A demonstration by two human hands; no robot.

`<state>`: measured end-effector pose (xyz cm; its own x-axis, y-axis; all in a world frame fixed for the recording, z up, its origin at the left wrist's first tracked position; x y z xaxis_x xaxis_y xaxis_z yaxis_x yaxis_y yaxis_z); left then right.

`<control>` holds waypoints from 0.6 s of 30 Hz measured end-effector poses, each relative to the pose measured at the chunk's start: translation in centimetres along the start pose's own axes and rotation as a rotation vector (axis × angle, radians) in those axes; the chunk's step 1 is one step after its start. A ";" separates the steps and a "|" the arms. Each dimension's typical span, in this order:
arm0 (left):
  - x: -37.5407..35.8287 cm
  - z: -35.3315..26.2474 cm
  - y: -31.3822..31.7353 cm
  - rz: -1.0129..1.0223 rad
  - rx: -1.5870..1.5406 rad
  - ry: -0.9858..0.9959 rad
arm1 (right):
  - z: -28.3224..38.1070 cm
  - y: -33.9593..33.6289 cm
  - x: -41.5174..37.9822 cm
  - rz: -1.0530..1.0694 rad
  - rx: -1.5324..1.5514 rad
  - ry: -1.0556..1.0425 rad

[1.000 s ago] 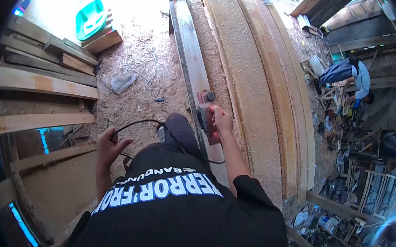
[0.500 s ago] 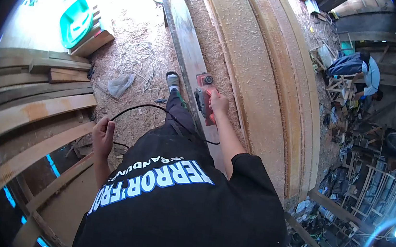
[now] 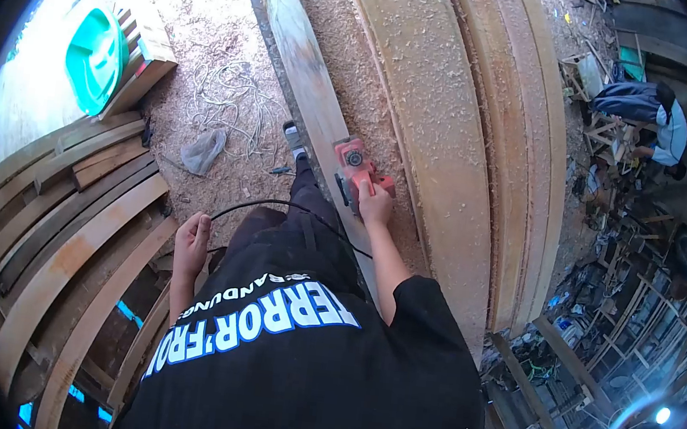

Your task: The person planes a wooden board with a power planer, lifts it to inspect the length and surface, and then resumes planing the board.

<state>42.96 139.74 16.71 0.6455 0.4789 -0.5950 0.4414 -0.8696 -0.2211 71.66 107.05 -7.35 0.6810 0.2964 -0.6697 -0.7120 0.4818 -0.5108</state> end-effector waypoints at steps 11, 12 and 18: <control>6.9 -3.6 -3.1 0.034 0.136 -0.049 | 5.7 -0.7 1.3 -0.064 -0.049 -0.037; 7.5 -4.2 -3.5 0.026 0.164 -0.022 | 6.7 -1.0 1.3 -0.041 -0.049 -0.017; 11.3 -5.1 -5.7 0.062 0.148 -0.040 | 9.9 -1.3 2.2 -0.063 -0.083 -0.011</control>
Point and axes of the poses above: each hand's wrist, its own x-axis towards the middle knuckle, its own y-axis out of the palm, z = x × y, the point moved 4 cm from there along x, towards the middle knuckle, and after that the axes turned 12 degrees about z, right-handed, at the moved point
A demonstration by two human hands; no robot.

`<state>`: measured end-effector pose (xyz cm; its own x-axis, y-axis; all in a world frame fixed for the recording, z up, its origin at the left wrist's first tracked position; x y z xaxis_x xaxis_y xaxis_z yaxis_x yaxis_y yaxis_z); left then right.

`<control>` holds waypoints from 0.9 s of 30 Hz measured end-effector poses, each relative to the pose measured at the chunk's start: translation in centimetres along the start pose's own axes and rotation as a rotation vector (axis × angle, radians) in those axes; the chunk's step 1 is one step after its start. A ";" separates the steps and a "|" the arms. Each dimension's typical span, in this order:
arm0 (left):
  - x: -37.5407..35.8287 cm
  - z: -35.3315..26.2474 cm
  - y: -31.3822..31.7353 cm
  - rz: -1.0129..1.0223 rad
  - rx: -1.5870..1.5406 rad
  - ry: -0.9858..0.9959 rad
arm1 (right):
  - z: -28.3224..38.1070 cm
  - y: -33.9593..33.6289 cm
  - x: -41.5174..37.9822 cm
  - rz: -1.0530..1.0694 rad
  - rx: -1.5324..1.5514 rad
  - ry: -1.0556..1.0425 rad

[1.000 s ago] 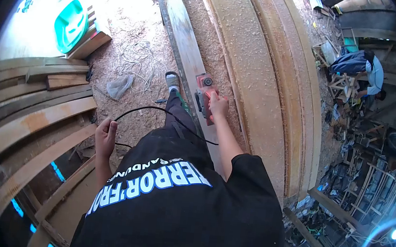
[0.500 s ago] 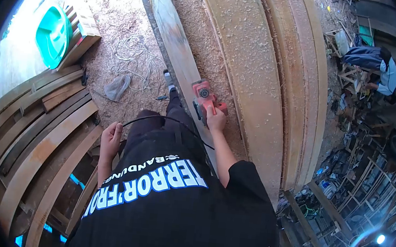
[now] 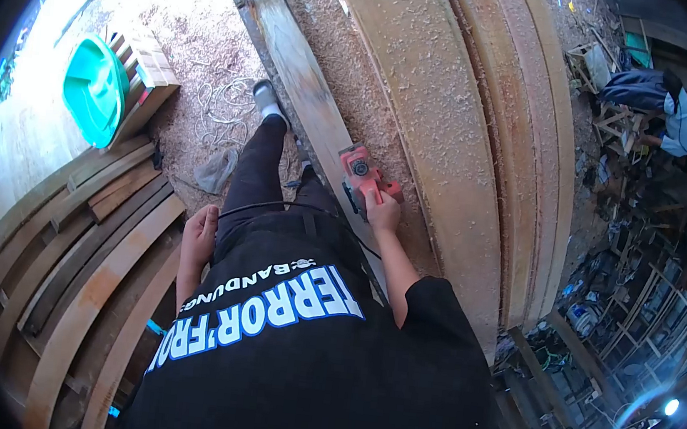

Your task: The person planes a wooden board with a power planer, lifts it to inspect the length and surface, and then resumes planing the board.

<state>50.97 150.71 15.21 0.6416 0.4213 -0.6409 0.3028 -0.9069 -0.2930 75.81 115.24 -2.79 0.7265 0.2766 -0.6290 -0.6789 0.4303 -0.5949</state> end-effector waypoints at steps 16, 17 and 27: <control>17.0 -3.4 -12.4 0.264 0.038 -0.102 | 11.8 2.2 8.2 -0.028 0.048 -0.010; 17.8 -3.4 -13.3 0.270 0.045 -0.108 | 12.9 2.3 8.7 -0.026 0.054 -0.001; 25.2 -5.3 -20.7 0.353 0.038 -0.177 | 21.4 2.5 14.1 -0.056 0.078 0.039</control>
Point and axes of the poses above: each hand's wrist, its own x-axis towards the middle knuckle, its own y-axis out of the palm, z = x × y, the point moved 4 cm from there along x, towards the middle knuckle, and after that the axes turned 12 degrees about z, right-handed, at the moved point
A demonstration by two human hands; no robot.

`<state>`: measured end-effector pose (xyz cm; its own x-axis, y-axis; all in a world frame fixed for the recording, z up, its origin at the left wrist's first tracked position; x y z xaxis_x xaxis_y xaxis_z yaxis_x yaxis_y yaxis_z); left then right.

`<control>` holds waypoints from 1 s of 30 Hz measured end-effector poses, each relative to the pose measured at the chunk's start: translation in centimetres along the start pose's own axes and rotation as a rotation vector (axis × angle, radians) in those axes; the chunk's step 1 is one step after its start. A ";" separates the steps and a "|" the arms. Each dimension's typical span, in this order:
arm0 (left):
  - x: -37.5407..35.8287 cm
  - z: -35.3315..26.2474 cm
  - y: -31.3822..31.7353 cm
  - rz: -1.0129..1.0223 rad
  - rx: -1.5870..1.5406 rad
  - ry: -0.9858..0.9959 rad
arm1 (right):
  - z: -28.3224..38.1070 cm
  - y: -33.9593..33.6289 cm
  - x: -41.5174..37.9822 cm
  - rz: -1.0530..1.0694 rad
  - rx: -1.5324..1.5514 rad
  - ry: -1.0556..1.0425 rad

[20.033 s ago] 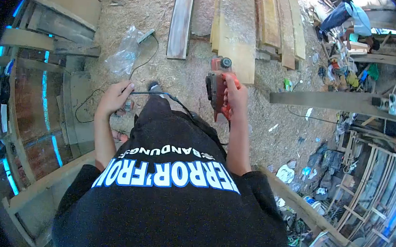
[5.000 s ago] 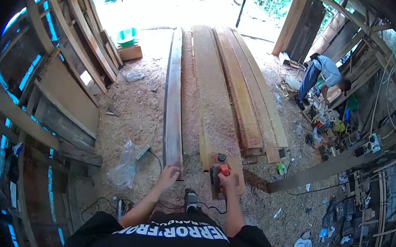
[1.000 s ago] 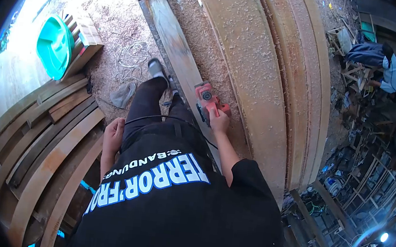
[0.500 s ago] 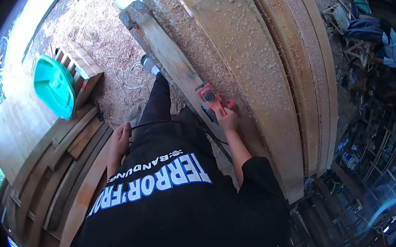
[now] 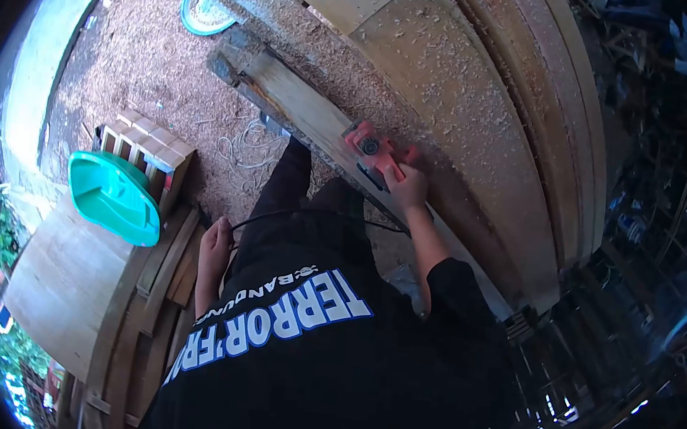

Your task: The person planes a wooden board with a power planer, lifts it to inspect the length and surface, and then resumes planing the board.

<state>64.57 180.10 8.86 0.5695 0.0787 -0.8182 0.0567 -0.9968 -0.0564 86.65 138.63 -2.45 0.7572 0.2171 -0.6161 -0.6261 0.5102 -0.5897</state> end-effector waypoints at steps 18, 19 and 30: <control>3.6 -2.4 -8.7 -0.007 0.000 0.034 | 10.3 2.2 6.9 -0.144 -0.042 -0.126; 3.6 -2.8 -8.9 -0.013 0.000 0.034 | 10.6 2.3 7.2 -0.087 -0.068 -0.084; 5.7 -4.6 -11.3 -0.017 -0.002 0.081 | 16.4 3.2 10.3 -0.118 -0.064 -0.146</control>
Point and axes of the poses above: each hand's wrist, its own x-axis towards the middle knuckle, its own y-axis out of the palm, z = x × y, the point moved 4 cm from there along x, towards the middle knuckle, and after that the axes turned 12 degrees about z, right-handed, at the moved point
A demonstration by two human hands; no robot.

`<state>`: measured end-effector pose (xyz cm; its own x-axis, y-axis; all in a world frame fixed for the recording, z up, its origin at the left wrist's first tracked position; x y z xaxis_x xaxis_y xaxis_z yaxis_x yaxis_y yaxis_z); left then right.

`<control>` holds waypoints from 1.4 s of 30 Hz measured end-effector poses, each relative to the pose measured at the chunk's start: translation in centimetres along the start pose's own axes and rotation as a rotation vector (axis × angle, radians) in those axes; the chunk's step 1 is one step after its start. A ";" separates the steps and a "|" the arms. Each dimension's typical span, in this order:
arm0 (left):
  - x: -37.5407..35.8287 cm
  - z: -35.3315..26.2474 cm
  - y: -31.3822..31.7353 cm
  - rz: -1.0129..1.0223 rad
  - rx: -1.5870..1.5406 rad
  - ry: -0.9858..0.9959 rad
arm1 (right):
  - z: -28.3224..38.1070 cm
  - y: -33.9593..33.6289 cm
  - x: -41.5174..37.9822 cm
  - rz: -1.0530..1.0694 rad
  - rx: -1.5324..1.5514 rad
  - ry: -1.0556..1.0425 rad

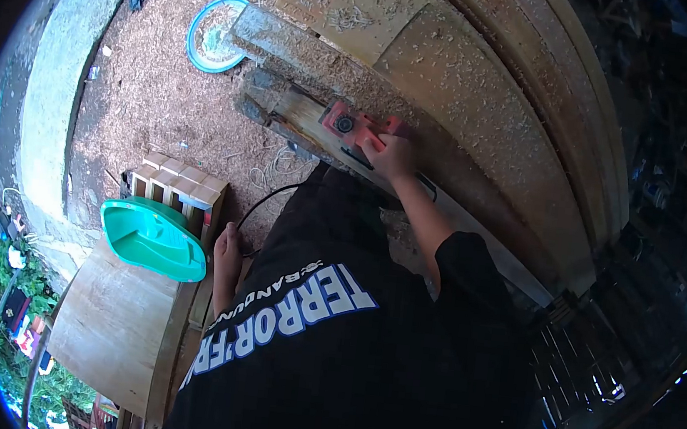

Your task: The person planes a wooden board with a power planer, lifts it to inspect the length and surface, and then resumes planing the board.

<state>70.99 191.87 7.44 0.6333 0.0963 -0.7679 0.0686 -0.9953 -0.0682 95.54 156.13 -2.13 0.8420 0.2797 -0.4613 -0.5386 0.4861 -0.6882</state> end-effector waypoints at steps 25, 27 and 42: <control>-1.0 -0.7 -0.6 -0.075 -0.097 0.072 | 8.6 3.0 7.5 0.069 -0.036 0.073; -1.1 -0.7 -0.4 -0.067 -0.068 0.090 | 9.6 3.4 8.4 0.078 -0.024 0.065; -9.5 5.9 1.5 -0.308 -0.073 0.095 | 2.2 1.4 3.8 0.166 0.181 0.036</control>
<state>60.51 189.38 10.87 0.6432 0.3965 -0.6550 0.3207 -0.9163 -0.2397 98.09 159.72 -3.62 0.7387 0.3401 -0.5820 -0.6527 0.5767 -0.4913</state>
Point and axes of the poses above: each hand's wrist, its own x-axis towards the middle knuckle, its own y-axis out of the palm, z = x × y, the point moved 4 cm from there along x, towards the middle knuckle, and after that the axes turned 12 degrees about z, right-handed, at the moved point
